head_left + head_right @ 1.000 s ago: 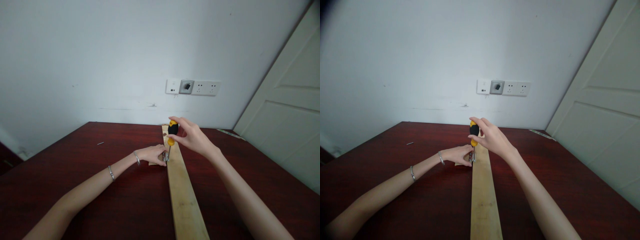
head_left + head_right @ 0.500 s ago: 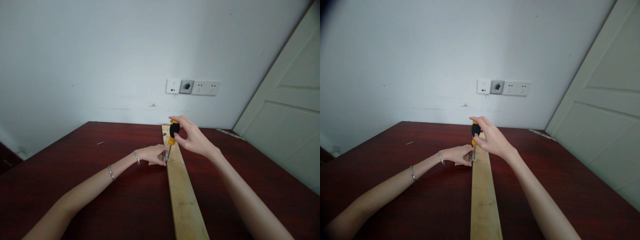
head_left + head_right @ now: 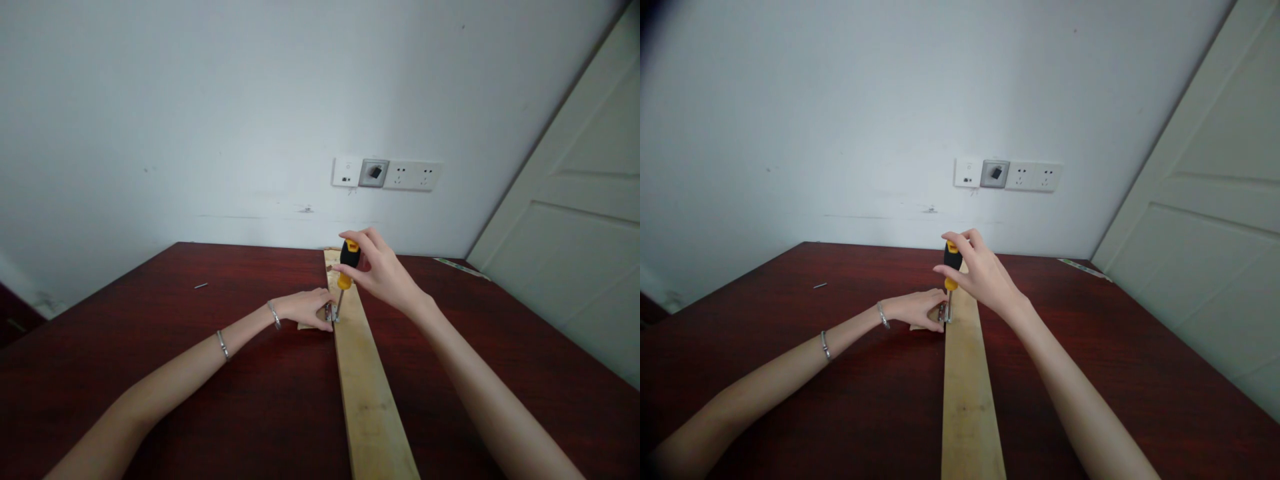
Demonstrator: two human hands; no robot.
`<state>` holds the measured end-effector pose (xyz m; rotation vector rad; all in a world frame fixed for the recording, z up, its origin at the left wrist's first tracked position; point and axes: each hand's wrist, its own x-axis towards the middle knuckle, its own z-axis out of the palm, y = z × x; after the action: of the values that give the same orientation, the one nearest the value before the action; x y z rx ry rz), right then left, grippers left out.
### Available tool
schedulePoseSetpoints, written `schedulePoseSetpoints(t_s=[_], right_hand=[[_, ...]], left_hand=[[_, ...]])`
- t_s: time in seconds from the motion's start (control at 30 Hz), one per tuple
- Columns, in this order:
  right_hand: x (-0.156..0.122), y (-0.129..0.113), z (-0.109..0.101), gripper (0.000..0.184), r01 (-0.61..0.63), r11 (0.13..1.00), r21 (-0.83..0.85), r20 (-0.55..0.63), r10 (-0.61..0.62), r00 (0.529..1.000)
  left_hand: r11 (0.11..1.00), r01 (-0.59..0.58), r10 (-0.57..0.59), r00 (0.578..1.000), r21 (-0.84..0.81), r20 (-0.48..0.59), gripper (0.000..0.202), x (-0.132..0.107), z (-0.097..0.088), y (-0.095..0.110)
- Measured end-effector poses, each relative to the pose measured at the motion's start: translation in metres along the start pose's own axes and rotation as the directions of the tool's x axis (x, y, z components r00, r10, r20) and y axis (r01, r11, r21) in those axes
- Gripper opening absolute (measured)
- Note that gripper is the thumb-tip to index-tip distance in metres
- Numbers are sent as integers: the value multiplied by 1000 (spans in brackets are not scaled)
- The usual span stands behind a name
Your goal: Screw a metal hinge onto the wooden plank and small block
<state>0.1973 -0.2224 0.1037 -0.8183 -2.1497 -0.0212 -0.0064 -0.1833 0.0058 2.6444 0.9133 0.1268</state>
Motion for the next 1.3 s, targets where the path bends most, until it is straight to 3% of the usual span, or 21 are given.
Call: schedulePoseSetpoints(t_s=[0.2,0.43,0.57,0.77,0.93,1.1,1.3], right_hand=[[0,-3,0,51,78,997,17,-10,-78,997],[0,-4,0,44,24,1000,-14,-24,-24,999],[0,-7,-2,53,80,996,33,12,-81,997],[0,-4,-1,51,6,1000,-30,22,-5,1000],[-2,1,1,56,42,999,14,-21,-41,999],[-1,0,-5,56,32,999,-20,-120,-34,992],[1,18,-12,56,-104,991,84,-270,123,955]], left_hand=[[1000,11,-11,1000,8,14,60,0,-1,1],[1000,4,-4,1000,1,5,59,1,1,-2],[1000,-6,6,1000,-8,6,62,1,2,-3],[1000,-26,26,1000,0,5,64,1,1,-5],[999,-36,36,999,-17,-35,62,1,-1,-9],[994,-113,113,987,8,-118,45,2,-4,-9],[989,-148,145,975,-9,-169,26,5,0,-1]])
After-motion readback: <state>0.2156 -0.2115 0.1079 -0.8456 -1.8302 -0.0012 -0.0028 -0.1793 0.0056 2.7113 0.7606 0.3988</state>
